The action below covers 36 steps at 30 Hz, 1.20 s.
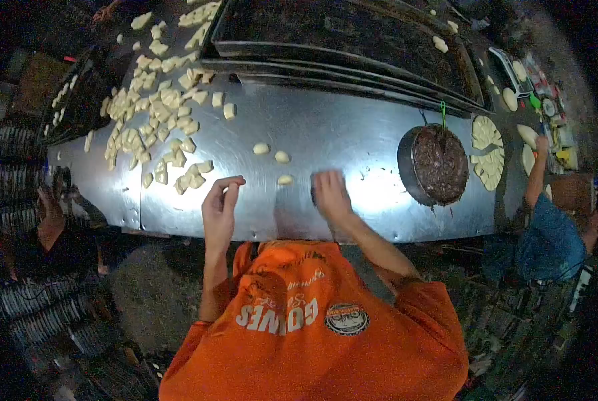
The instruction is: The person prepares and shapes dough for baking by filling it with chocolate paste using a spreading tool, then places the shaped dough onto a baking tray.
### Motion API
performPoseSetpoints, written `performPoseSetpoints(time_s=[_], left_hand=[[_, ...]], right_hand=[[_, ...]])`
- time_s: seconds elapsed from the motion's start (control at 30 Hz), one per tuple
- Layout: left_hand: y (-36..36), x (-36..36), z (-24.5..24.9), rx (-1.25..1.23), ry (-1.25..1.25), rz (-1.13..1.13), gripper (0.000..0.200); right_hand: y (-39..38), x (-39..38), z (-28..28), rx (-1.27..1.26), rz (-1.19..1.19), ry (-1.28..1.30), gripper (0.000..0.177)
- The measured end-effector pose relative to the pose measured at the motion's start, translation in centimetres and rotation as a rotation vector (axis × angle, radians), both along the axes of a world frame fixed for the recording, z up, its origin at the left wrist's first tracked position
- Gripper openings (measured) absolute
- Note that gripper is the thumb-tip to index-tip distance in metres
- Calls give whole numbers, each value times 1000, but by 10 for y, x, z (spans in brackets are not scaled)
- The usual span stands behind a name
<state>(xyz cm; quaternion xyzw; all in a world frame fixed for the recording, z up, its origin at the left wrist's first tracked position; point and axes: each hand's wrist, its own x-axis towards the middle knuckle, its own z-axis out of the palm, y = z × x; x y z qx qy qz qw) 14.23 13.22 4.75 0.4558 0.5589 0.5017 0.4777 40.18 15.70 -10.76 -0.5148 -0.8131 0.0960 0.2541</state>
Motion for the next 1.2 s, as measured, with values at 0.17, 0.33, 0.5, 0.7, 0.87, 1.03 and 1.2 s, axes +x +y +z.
performPoseSetpoints(time_s=[0.17,0.33,0.5,0.7,0.87,1.03,1.2], left_hand=[[5,9,-9,7,58,-83,19],[24,16,-40,-65,183,-308,28],[34,44,-99,121,591,-541,45],[41,41,-113,-41,222,-346,32],[25,8,-73,-346,-294,-56,39],[-8,-22,-79,-386,-496,81,52],[24,17,-61,-274,-640,-55,47]], right_hand=[[-2,-44,11,-86,-114,99,25],[10,-2,10,58,-36,-194,16],[-4,-40,12,-75,-124,91,11],[16,-2,23,-54,-305,26,10],[6,-6,43,-65,-373,191,25],[-12,13,37,-287,-250,329,43],[36,14,52,-126,-232,-26,33]])
